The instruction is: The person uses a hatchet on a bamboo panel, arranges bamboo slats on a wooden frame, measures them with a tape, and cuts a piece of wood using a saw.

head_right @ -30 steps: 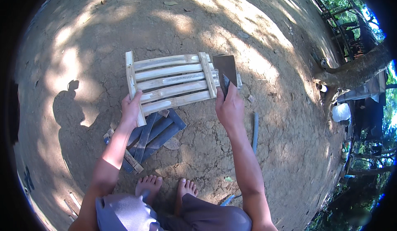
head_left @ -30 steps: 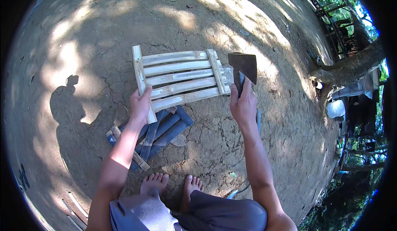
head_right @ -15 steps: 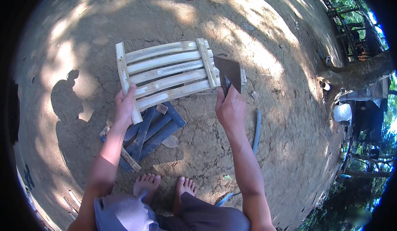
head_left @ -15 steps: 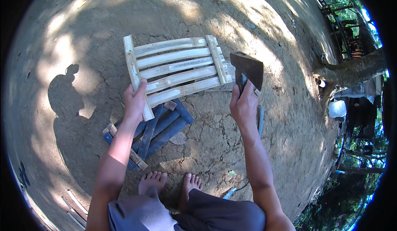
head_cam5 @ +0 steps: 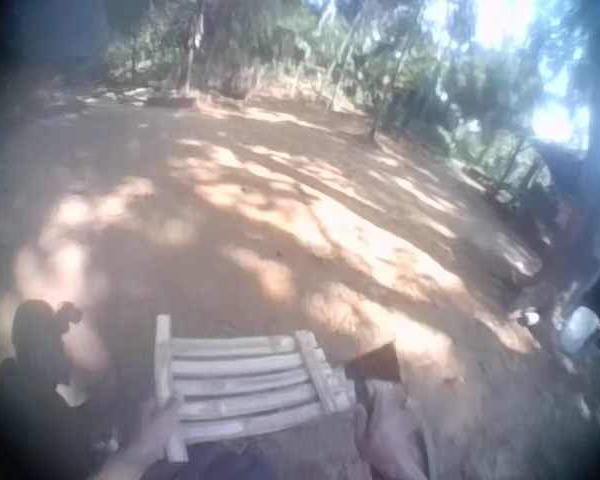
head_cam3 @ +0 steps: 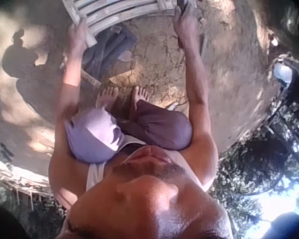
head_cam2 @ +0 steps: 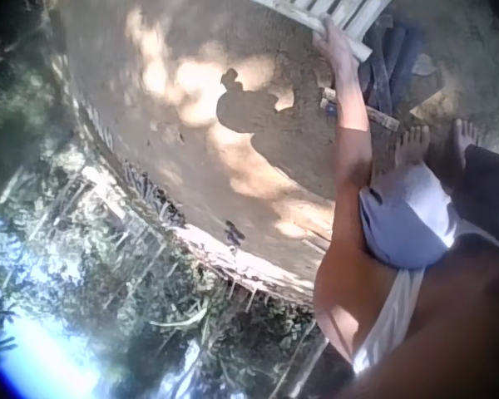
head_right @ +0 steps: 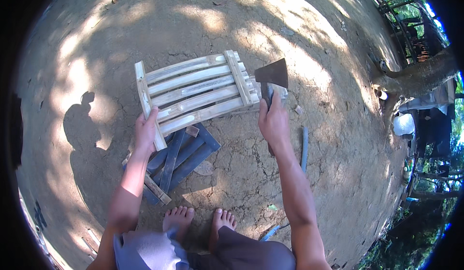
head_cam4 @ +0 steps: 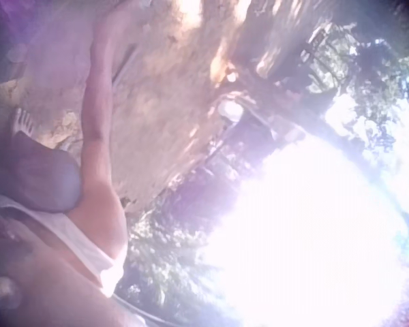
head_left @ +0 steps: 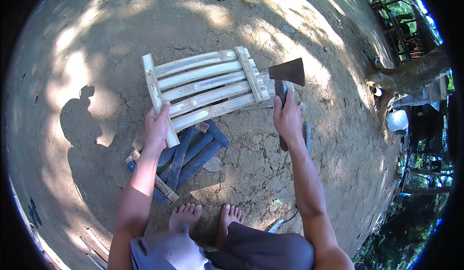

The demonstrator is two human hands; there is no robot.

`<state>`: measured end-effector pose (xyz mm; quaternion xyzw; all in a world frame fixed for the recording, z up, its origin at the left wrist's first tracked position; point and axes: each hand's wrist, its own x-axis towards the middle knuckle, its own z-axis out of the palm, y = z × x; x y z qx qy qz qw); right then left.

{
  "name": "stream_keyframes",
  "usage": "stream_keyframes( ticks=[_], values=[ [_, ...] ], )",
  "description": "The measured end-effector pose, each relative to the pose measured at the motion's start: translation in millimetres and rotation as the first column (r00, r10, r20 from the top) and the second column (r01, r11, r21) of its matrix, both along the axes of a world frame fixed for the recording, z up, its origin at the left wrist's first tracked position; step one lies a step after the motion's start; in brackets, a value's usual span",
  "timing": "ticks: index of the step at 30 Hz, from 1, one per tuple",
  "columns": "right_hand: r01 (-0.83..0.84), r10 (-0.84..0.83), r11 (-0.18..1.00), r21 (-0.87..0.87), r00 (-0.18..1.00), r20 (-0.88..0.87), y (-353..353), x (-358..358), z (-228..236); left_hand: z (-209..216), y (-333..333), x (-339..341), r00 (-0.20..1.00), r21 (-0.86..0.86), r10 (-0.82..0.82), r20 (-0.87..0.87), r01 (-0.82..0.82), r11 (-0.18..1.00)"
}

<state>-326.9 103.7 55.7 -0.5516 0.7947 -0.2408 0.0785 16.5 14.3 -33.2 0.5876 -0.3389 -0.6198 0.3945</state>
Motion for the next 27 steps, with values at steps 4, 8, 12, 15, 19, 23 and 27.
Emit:
stream_keyframes(
  ticks=[4, 8, 12, 15, 19, 23, 27],
  values=[
    [-0.039, 0.062, 0.955, 0.294, 0.996, -0.069, 12.2, 0.0, -27.4, 8.9, 6.8, 1.6, 0.998, -0.033, -0.033, -0.053, 0.031, 0.999],
    [-0.088, 0.093, 0.977, 0.196, 0.996, -0.017, 1.8, -3.9, 13.3, 10.1, 10.3, 6.4, 0.995, -0.033, -0.061, -0.077, 0.059, 0.998],
    [-0.238, 0.234, 0.971, -0.002, 0.958, -0.166, 6.5, 5.8, 28.9, 9.2, 27.6, 12.3, 0.99, 0.06, -0.03, -0.136, 0.038, 0.997],
    [-0.228, 0.251, 0.967, 0.113, 0.933, -0.257, 4.6, 17.3, 35.8, 0.5, 31.7, 18.6, 0.989, 0.004, -0.03, -0.144, 0.031, 1.0],
    [-0.208, 0.232, 0.973, 0.105, 0.901, -0.367, 14.1, 28.9, 16.8, 7.6, 31.2, 14.6, 0.984, 0.001, -0.04, -0.173, 0.041, 0.999],
    [-0.135, 0.242, 0.933, 0.335, 0.923, -0.3, 3.0, 7.5, -8.4, 4.9, 25.9, 12.9, 0.991, -0.048, -0.03, -0.127, 0.025, 0.999],
    [-0.203, 0.206, 0.979, 0.033, 0.968, -0.147, -2.2, 25.6, 10.5, 5.4, 29.7, 16.8, 0.994, 0.001, -0.019, -0.111, 0.019, 1.0]
  ],
)
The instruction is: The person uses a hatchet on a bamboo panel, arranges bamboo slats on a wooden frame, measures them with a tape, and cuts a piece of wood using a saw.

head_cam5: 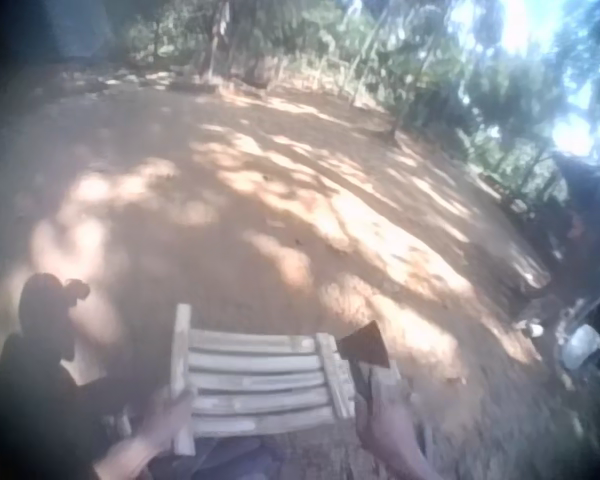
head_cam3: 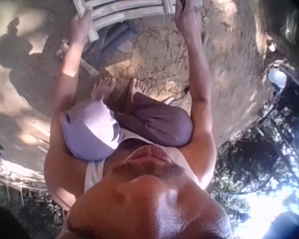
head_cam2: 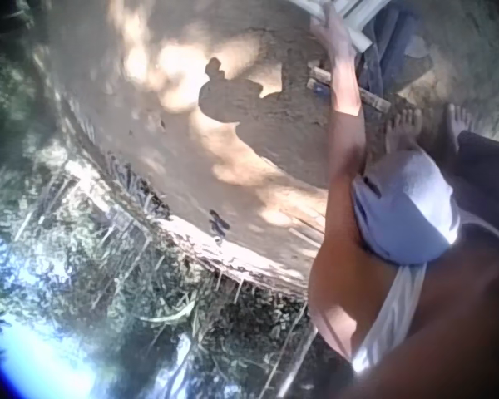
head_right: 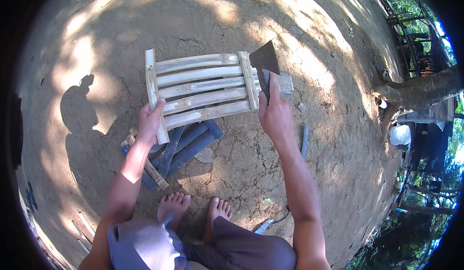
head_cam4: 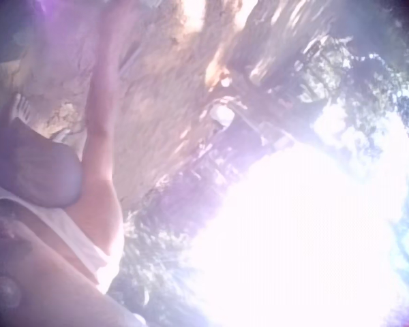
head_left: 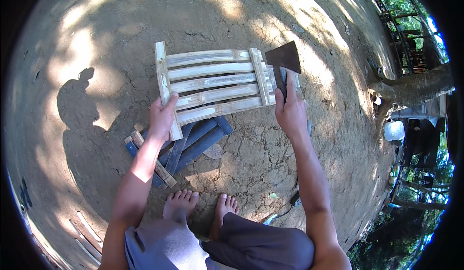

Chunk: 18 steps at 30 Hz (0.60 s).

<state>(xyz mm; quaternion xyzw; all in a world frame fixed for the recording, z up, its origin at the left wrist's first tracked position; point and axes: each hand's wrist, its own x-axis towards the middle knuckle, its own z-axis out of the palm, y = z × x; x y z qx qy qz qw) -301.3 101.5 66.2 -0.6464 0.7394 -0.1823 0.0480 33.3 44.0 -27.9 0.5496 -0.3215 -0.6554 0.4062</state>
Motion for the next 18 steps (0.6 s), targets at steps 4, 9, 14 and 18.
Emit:
stream_keyframes(
  ticks=[4, 9, 14, 18],
  values=[
    [0.002, 0.004, 0.987, 0.163, 0.999, -0.036, 15.8, -24.0, -28.5, 1.8, -2.3, -6.1, 0.999, -0.012, -0.018, -0.044, 0.018, 1.0],
    [0.143, -0.139, 0.99, -0.007, 0.968, 0.209, 0.7, -13.3, 3.3, -10.9, -5.3, 6.7, 0.999, -0.021, -0.036, -0.014, 0.036, 0.999],
    [0.011, -0.007, 0.979, 0.206, 1.0, -0.021, 13.7, -33.6, -18.2, -2.3, -3.5, 2.0, 0.996, -0.063, -0.081, 0.027, 0.083, 0.995],
    [0.004, -0.002, 0.999, 0.044, 0.999, -0.047, 6.9, -1.2, 25.9, -5.7, -2.0, 9.1, 0.995, -0.02, -0.086, 0.04, 0.087, 0.996]
  ],
)
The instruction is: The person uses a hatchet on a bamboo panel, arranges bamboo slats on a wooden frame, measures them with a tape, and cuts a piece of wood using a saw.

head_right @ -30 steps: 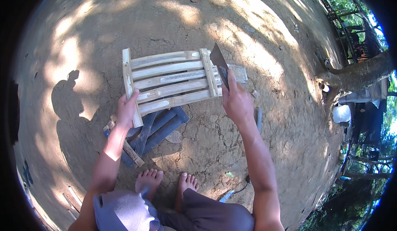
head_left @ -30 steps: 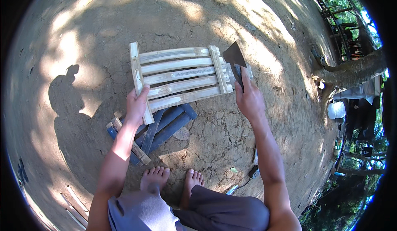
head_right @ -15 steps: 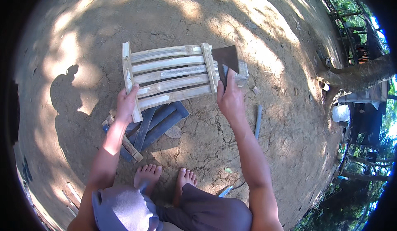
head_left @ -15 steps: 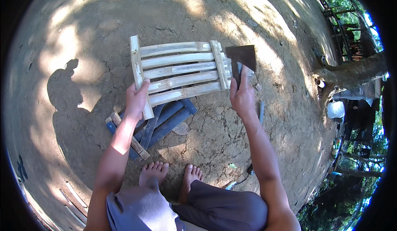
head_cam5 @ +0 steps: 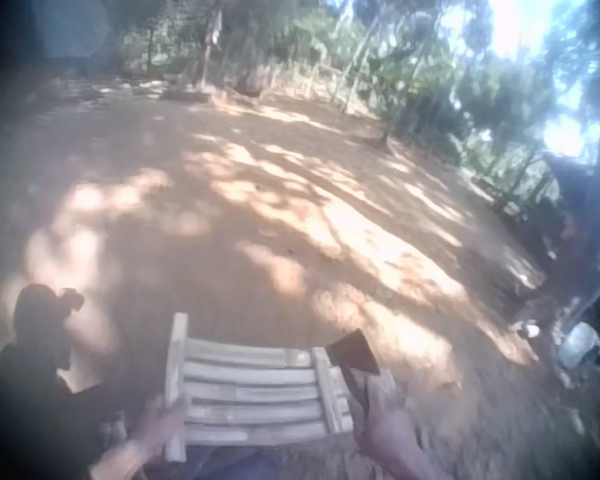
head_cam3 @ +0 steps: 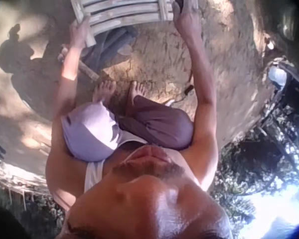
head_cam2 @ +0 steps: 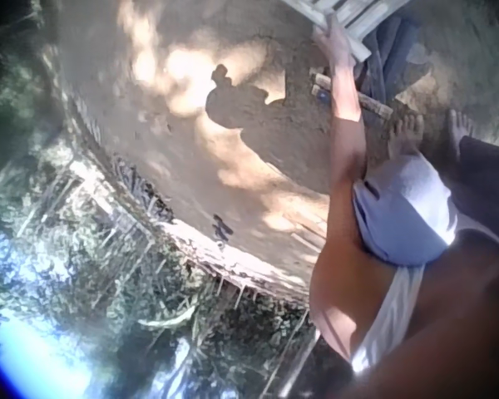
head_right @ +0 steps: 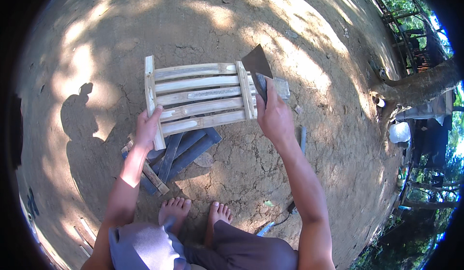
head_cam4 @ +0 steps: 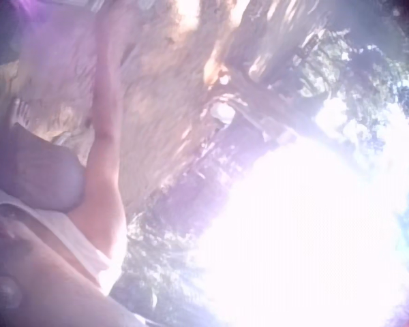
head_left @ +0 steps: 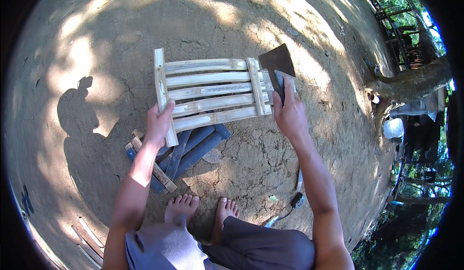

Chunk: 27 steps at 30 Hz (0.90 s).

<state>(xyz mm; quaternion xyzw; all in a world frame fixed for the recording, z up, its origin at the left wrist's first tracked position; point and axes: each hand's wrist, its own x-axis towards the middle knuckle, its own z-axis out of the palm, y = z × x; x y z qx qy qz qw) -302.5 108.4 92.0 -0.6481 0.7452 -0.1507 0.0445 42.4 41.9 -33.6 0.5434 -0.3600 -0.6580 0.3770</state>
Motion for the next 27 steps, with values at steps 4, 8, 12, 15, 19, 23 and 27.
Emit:
stream_keyframes(
  ticks=[4, 8, 12, 15, 19, 23, 27],
  values=[
    [-0.042, 0.035, 0.998, -0.052, 0.991, -0.133, -10.8, -2.4, -4.4, 5.8, -2.0, -1.4, 0.999, 0.016, -0.006, -0.038, 0.007, 1.0],
    [0.061, -0.025, 0.961, 0.268, 0.991, -0.134, -20.3, -31.7, -39.1, -0.9, -2.7, -1.9, 0.998, -0.01, 0.048, -0.033, -0.049, 0.999],
    [0.045, -0.039, 0.998, -0.038, 0.988, 0.146, -24.7, -4.8, -8.5, 0.3, 2.0, 5.7, 0.998, 0.03, 0.019, -0.056, -0.017, 0.999],
    [0.067, -0.038, 0.975, -0.212, 0.99, 0.137, -8.7, -11.5, -27.4, 0.0, 0.0, 4.1, 0.999, 0.007, -0.01, -0.05, 0.011, 1.0],
    [0.014, -0.023, 0.997, 0.082, 0.994, 0.109, -15.0, -51.6, -56.3, -1.9, -0.9, 12.3, 1.0, 0.005, -0.011, 0.022, 0.011, 1.0],
    [0.078, -0.111, 0.971, 0.224, 0.984, 0.142, 3.1, -29.2, -51.0, -2.8, -2.3, 12.5, 0.999, 0.043, -0.046, 0.008, 0.046, 0.998],
    [0.013, -0.035, 0.981, 0.194, 0.993, 0.113, -9.0, -42.2, -24.8, 7.8, -8.7, 17.6, 0.997, -0.001, -0.081, -0.003, 0.081, 0.997]
  ],
)
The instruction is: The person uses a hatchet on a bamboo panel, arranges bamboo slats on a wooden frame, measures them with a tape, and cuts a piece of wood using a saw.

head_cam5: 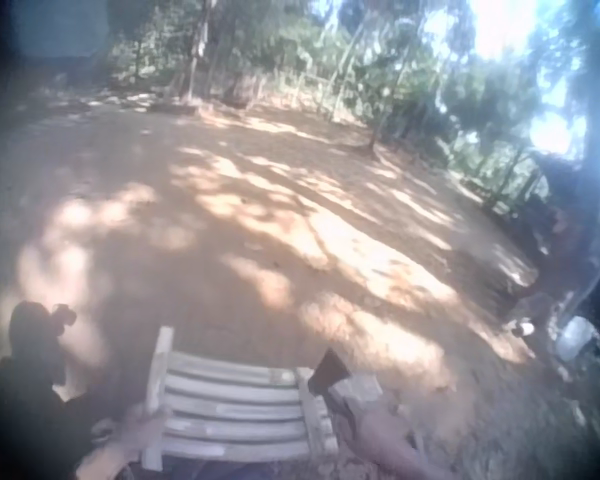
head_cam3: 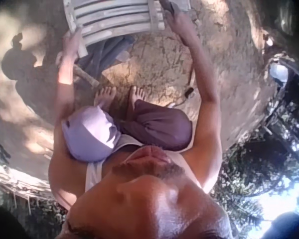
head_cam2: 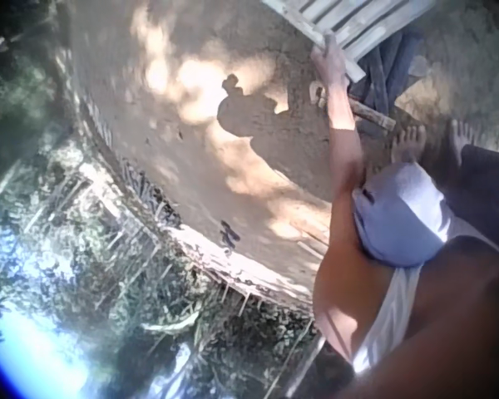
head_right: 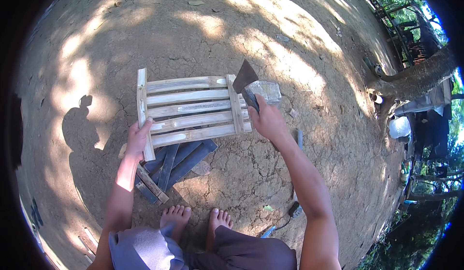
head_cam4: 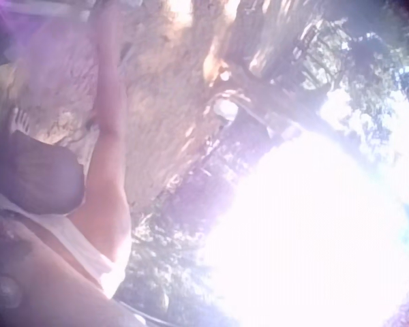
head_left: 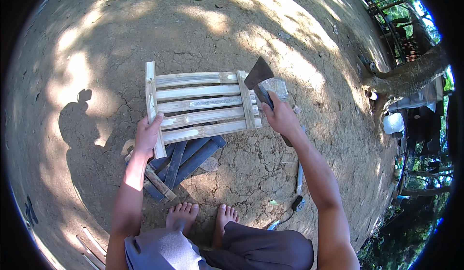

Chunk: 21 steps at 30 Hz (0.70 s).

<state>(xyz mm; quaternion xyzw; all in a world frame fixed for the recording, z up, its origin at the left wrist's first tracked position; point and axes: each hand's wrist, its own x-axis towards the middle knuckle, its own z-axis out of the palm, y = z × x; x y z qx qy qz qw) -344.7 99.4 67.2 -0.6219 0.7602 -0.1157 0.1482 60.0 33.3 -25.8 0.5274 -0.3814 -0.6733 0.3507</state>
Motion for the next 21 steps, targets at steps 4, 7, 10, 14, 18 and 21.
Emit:
stream_keyframes(
  ticks=[4, 7, 10, 14, 18, 21],
  values=[
    [0.183, -0.106, 0.942, -0.281, 0.958, 0.268, -14.8, 30.1, 61.3, -3.8, 9.4, 21.4, 0.998, 0.034, 0.01, 0.058, -0.012, 0.999],
    [0.281, -0.134, 0.843, -0.458, 0.935, 0.327, -13.9, 20.3, 55.2, -8.7, 5.9, 17.0, 0.996, 0.107, 0.014, 0.088, -0.024, 0.994],
    [0.083, -0.082, 0.977, -0.198, 0.997, 0.015, -1.6, 2.7, -6.2, -6.6, 2.9, 12.1, 0.992, 0.105, 0.023, 0.124, -0.036, 0.994],
    [-0.058, 0.063, 0.995, 0.077, 0.995, -0.073, -22.3, -14.8, -1.2, -14.7, -1.7, 29.3, 0.98, 0.049, 0.06, 0.189, -0.07, 0.996],
    [0.122, -0.09, 0.959, -0.255, 0.987, 0.135, -2.8, 8.2, -10.8, -0.6, -1.4, 15.1, 0.989, 0.11, 0.027, 0.144, -0.043, 0.993],
    [-0.027, 0.032, 0.998, 0.059, 0.996, -0.081, 3.6, -14.9, -29.8, -2.5, -7.7, 14.4, 0.979, 0.027, 0.01, 0.201, -0.016, 1.0]
  ],
)
